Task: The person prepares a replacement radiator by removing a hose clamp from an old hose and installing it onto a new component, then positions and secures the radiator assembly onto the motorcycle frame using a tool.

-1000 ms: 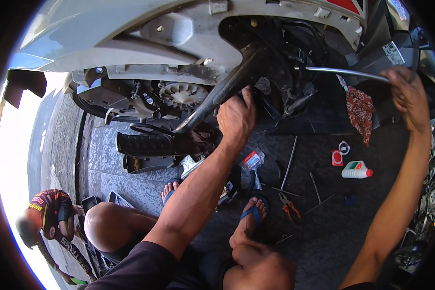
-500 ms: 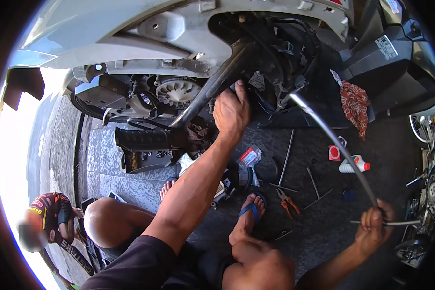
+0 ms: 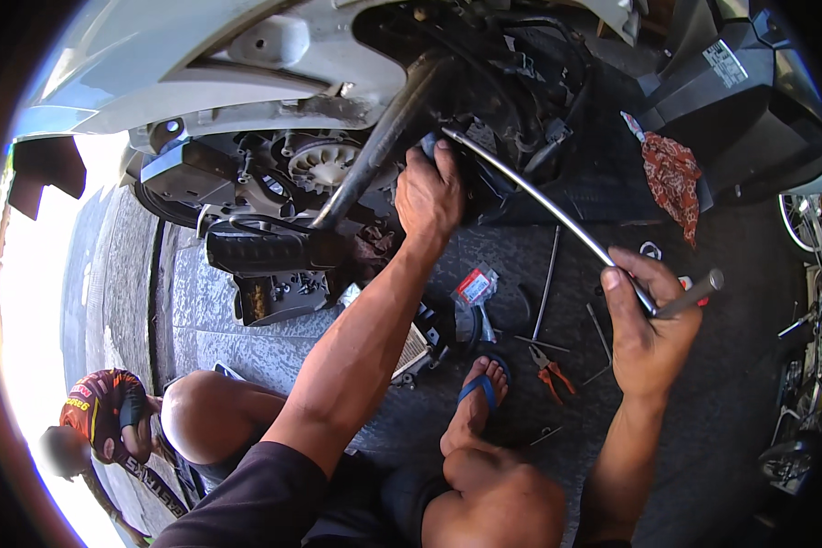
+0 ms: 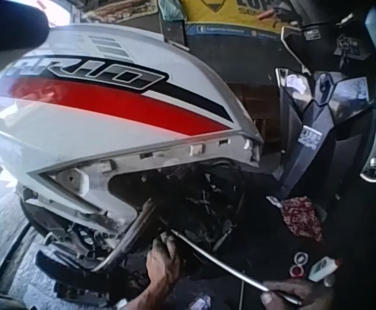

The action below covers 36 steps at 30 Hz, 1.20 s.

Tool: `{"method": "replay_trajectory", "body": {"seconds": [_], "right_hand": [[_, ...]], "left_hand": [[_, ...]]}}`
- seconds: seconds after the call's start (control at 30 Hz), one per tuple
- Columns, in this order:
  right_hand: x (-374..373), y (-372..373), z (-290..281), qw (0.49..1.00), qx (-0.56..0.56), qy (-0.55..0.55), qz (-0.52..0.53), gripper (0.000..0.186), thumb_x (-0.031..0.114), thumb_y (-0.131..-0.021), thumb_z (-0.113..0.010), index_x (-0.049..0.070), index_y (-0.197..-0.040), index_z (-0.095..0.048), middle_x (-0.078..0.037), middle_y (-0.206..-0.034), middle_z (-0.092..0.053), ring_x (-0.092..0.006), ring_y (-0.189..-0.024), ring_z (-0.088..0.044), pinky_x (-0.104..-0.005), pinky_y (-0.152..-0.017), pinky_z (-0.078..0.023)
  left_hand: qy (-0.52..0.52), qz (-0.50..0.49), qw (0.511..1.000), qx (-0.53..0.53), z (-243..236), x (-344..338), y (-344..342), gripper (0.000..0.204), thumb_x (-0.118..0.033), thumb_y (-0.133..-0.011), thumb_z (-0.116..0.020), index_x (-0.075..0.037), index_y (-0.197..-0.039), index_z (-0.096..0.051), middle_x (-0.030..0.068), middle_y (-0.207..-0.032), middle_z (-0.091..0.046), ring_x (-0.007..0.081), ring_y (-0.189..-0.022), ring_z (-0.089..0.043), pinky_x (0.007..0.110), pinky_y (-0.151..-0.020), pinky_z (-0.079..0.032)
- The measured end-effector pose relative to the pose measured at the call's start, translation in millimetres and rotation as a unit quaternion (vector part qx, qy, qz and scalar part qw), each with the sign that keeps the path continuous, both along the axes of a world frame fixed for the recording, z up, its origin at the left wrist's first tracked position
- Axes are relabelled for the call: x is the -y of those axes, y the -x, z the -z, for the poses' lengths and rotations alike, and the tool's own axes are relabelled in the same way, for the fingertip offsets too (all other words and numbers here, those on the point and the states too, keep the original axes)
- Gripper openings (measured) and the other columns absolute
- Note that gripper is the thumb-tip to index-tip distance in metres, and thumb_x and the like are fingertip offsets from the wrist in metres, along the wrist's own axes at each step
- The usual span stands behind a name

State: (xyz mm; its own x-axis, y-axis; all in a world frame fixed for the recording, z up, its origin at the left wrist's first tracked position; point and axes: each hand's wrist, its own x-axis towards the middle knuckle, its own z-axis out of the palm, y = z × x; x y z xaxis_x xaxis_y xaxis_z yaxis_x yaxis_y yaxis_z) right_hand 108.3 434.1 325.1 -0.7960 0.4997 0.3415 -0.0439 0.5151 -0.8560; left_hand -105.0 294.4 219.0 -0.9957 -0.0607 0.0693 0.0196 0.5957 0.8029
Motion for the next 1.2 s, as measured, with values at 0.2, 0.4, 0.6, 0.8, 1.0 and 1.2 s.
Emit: {"method": "replay_trajectory", "body": {"seconds": [0.2,0.4,0.6,0.8,1.0,1.2], "right_hand": [[3.8,6.6,14.4,1.000,-0.007,0.019,0.010,0.016,0.000,-0.086,-0.070,-0.005,-0.101,-0.071,-0.011,-0.087,-0.071,-0.0115,-0.077,-0.066,-0.0235,-0.070,-0.052],[6.8,15.8,1.3,0.999,-0.001,0.044,-0.009,0.016,0.000,-0.086,-0.070,-0.005,-0.102,-0.070,-0.010,-0.087,-0.071,-0.0108,-0.076,-0.066,-0.0229,-0.068,-0.052],[-11.2,30.0,-18.6,0.999,0.004,0.021,-0.031,0.014,0.004,-0.087,-0.072,-0.004,-0.098,-0.071,-0.007,-0.081,-0.070,-0.0092,-0.073,-0.065,-0.0216,-0.066,-0.049],[-13.1,37.6,-36.5,0.998,0.029,0.031,-0.053,0.013,0.004,-0.087,-0.072,-0.004,-0.097,-0.071,-0.008,-0.081,-0.071,-0.0088,-0.071,-0.065,-0.0216,-0.064,-0.049],[-12.0,43.8,-50.0,0.997,0.047,0.006,-0.063,0.013,0.004,-0.086,-0.071,-0.003,-0.097,-0.071,-0.008,-0.079,-0.071,-0.0078,-0.069,-0.064,-0.0214,-0.062,-0.049],[-18.8,47.1,-58.1,0.991,0.091,-0.032,-0.089,0.013,0.005,-0.088,-0.070,-0.003,-0.098,-0.070,-0.005,-0.077,-0.069,-0.0058,-0.068,-0.060,-0.0209,-0.062,-0.045]], "left_hand": [[-0.002,-0.004,1.000,0.005,3.1,-2.1,1.5,0.058,-0.051,-0.098,-0.045,0.006,-0.107,-0.057,0.0338,-0.095,-0.066,0.0512,-0.096,-0.063,0.055,-0.086,-0.048],[-0.009,-0.010,1.000,-0.008,7.7,1.4,4.5,0.061,-0.053,-0.099,-0.045,0.006,-0.106,-0.057,0.0339,-0.093,-0.066,0.0510,-0.095,-0.063,0.055,-0.085,-0.048],[-0.009,-0.014,1.000,-0.014,5.9,-2.8,2.1,0.063,-0.055,-0.099,-0.045,0.006,-0.105,-0.058,0.0333,-0.092,-0.066,0.0510,-0.095,-0.063,0.055,-0.084,-0.048],[-0.005,-0.033,0.999,0.001,2.2,-3.8,0.9,0.064,-0.057,-0.098,-0.045,0.005,-0.102,-0.059,0.0323,-0.093,-0.067,0.0503,-0.095,-0.064,0.055,-0.084,-0.048],[-0.002,-0.025,1.000,0.013,-1.9,-3.8,1.1,0.065,-0.058,-0.097,-0.046,0.005,-0.095,-0.063,0.0317,-0.093,-0.067,0.0496,-0.095,-0.064,0.055,-0.084,-0.049],[-0.001,-0.033,0.999,0.030,-3.5,-2.7,3.4,0.066,-0.058,-0.097,-0.048,0.006,-0.098,-0.065,0.0329,-0.094,-0.067,0.0491,-0.096,-0.064,0.054,-0.085,-0.049]]}}
